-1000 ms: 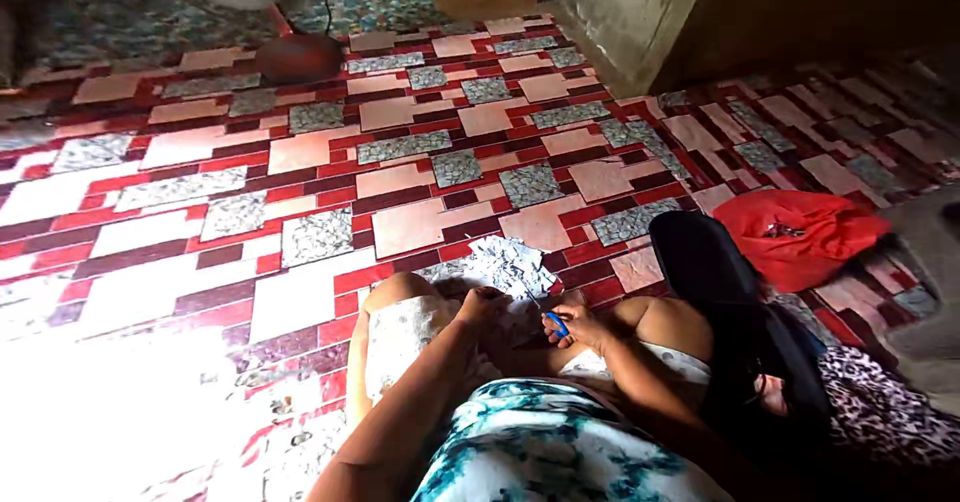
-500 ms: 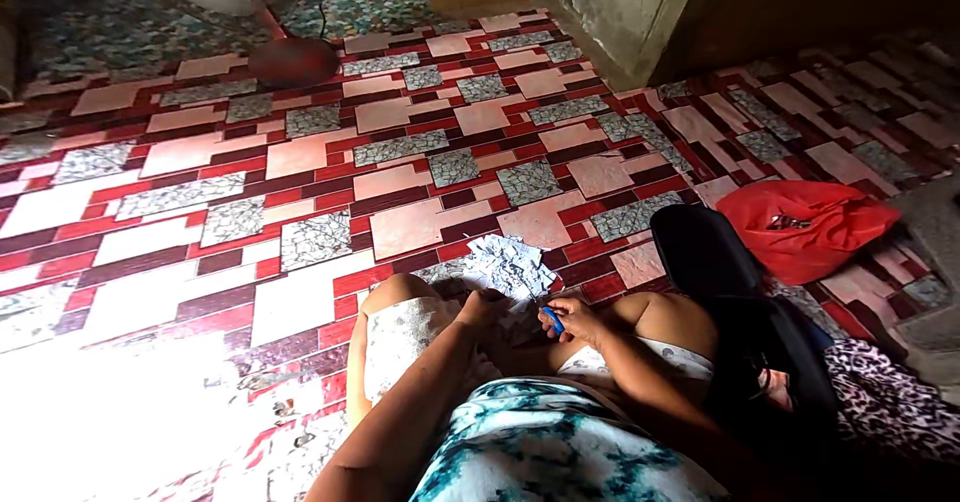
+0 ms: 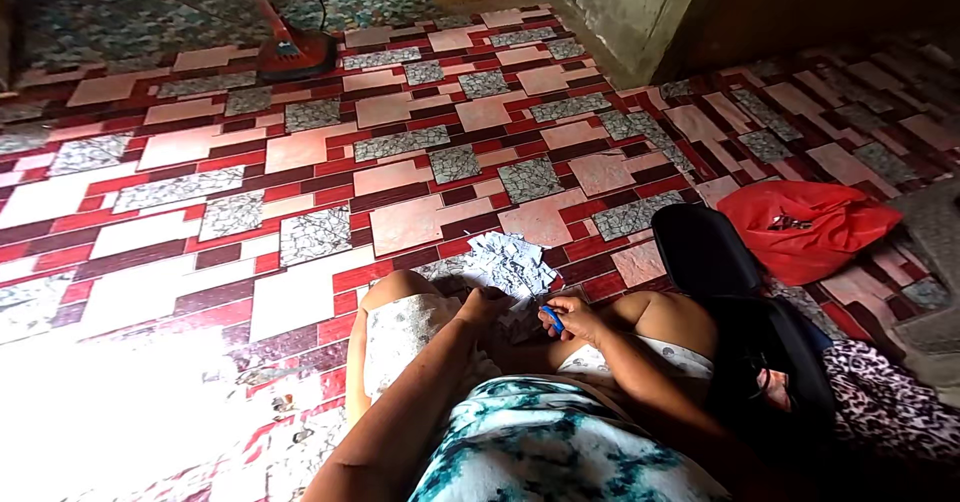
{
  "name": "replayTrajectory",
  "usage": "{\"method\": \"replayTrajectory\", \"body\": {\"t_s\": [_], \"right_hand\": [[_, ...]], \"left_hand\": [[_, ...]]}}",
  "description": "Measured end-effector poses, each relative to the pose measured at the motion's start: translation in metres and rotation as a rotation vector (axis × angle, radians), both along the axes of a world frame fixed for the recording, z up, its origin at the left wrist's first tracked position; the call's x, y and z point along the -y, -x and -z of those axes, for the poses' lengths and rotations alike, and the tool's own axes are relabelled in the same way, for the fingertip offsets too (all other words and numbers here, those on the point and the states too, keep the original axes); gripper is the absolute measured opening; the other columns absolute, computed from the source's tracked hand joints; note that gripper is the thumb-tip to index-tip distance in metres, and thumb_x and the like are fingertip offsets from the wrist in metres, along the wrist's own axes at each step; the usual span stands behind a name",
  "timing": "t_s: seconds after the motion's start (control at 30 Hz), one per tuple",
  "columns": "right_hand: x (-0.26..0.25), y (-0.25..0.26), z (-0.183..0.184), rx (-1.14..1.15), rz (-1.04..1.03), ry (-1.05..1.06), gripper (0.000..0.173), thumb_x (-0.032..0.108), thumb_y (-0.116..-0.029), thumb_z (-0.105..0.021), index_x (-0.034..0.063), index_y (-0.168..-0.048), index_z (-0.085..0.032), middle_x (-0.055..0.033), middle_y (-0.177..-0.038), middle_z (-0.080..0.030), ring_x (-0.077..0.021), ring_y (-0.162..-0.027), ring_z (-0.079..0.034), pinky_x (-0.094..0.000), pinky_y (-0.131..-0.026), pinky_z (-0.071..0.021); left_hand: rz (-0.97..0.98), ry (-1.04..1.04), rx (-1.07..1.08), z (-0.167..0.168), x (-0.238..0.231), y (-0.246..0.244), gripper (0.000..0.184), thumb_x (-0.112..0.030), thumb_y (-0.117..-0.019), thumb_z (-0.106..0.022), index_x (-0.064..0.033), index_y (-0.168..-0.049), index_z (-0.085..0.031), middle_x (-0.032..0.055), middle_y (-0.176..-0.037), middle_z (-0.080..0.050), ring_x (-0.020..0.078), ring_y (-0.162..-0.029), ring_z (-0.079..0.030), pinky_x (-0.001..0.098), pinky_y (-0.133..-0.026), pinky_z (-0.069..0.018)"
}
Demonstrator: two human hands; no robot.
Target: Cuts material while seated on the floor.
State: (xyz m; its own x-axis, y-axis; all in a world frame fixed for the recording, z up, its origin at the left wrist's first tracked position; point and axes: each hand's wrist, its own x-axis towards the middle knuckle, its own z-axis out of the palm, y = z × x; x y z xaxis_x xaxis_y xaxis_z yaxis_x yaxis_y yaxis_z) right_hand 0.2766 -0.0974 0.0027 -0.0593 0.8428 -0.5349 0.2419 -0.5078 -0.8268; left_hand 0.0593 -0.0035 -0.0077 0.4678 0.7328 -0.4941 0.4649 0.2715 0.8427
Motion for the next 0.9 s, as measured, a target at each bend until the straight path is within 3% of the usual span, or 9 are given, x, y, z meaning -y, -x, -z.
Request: {"method": "replayTrajectory", "body": {"t_s": [0.1, 0.2, 0.33, 0.43, 0.53, 0.77, 0.9], "right_hand": [[0.0001, -0.0002, 0.0, 0.005, -0.008, -0.007, 0.033, 0.025, -0.1011, -0.067, 0.0012, -0.123, -0.063, -0.0029, -0.087, -0.071, -0.005, -0.061, -0.061, -0.0198, -0.049, -0.0461], [0.0009, 0.0015, -0.0017, 0.023, 0.0, -0.031, 0.033, 0.021, -0.099, -0.069, -0.0006, -0.123, -0.063, -0.0036, -0.086, -0.069, -0.0046, -0.061, -0.058, -0.0203, -0.052, -0.0443], [0.0012, 0.0016, -0.0011, 0.016, 0.043, -0.06, 0.035, 0.01, -0.0958, -0.071, -0.0052, -0.125, -0.058, -0.0052, -0.087, -0.067, -0.0046, -0.062, -0.059, -0.0203, -0.057, -0.0501], [0.0013, 0.0012, -0.0048, 0.008, 0.061, -0.016, 0.032, 0.018, -0.0998, -0.067, -0.0005, -0.125, -0.06, -0.0032, -0.083, -0.068, -0.0045, -0.058, -0.057, -0.0191, -0.049, -0.0432], [0.0001, 0.0001, -0.0068, 0.0, 0.007, 0.03, 0.033, 0.029, -0.1032, -0.063, 0.0034, -0.123, -0.06, -0.0023, -0.083, -0.069, -0.0061, -0.059, -0.059, -0.0203, -0.049, -0.044], [0.0002, 0.0011, -0.0048, 0.031, -0.042, 0.018, 0.033, 0.027, -0.101, -0.066, 0.0027, -0.122, -0.062, -0.0019, -0.083, -0.068, -0.0053, -0.06, -0.058, -0.0198, -0.05, -0.0429], [0.0002, 0.0009, -0.0039, 0.033, -0.044, 0.006, 0.031, 0.026, -0.1005, -0.067, 0.0026, -0.121, -0.062, -0.0011, -0.082, -0.068, -0.0039, -0.059, -0.057, -0.019, -0.049, -0.0417]], "left_hand": [[0.011, -0.012, -0.02, -0.0003, 0.0001, -0.0003, 0.018, -0.018, -0.1019, -0.065, 0.0001, -0.106, -0.068, 0.0018, -0.082, -0.066, 0.0039, -0.063, -0.056, 0.0217, -0.061, -0.047], [0.059, -0.048, -0.036, 0.0006, -0.0013, 0.001, 0.022, -0.017, -0.1029, -0.062, 0.0021, -0.11, -0.069, 0.0049, -0.088, -0.068, 0.0065, -0.071, -0.058, 0.0266, -0.071, -0.0504], [0.047, -0.035, -0.026, 0.0004, -0.001, 0.0005, 0.021, -0.016, -0.1032, -0.061, 0.0023, -0.109, -0.068, 0.0045, -0.088, -0.067, 0.0058, -0.071, -0.058, 0.0256, -0.071, -0.0503], [-0.006, -0.006, 0.005, 0.0001, -0.0006, 0.0009, 0.019, -0.017, -0.1026, -0.063, 0.0004, -0.108, -0.068, 0.0011, -0.083, -0.067, 0.0034, -0.065, -0.057, 0.0222, -0.064, -0.0484], [-0.027, 0.02, 0.016, 0.0006, -0.001, 0.0012, 0.018, -0.018, -0.1024, -0.063, -0.0004, -0.106, -0.068, -0.0005, -0.078, -0.066, 0.0021, -0.059, -0.053, 0.02, -0.056, -0.0429], [0.005, 0.022, 0.015, -0.0004, -0.0006, 0.0002, 0.017, -0.016, -0.1022, -0.064, 0.0002, -0.106, -0.068, 0.0, -0.08, -0.065, 0.0026, -0.062, -0.054, 0.0204, -0.06, -0.0456], [0.002, 0.026, 0.021, 0.0015, -0.0005, 0.0008, 0.017, -0.017, -0.1016, -0.065, -0.0009, -0.104, -0.068, -0.0007, -0.078, -0.065, 0.002, -0.059, -0.052, 0.0196, -0.056, -0.0431]]}}
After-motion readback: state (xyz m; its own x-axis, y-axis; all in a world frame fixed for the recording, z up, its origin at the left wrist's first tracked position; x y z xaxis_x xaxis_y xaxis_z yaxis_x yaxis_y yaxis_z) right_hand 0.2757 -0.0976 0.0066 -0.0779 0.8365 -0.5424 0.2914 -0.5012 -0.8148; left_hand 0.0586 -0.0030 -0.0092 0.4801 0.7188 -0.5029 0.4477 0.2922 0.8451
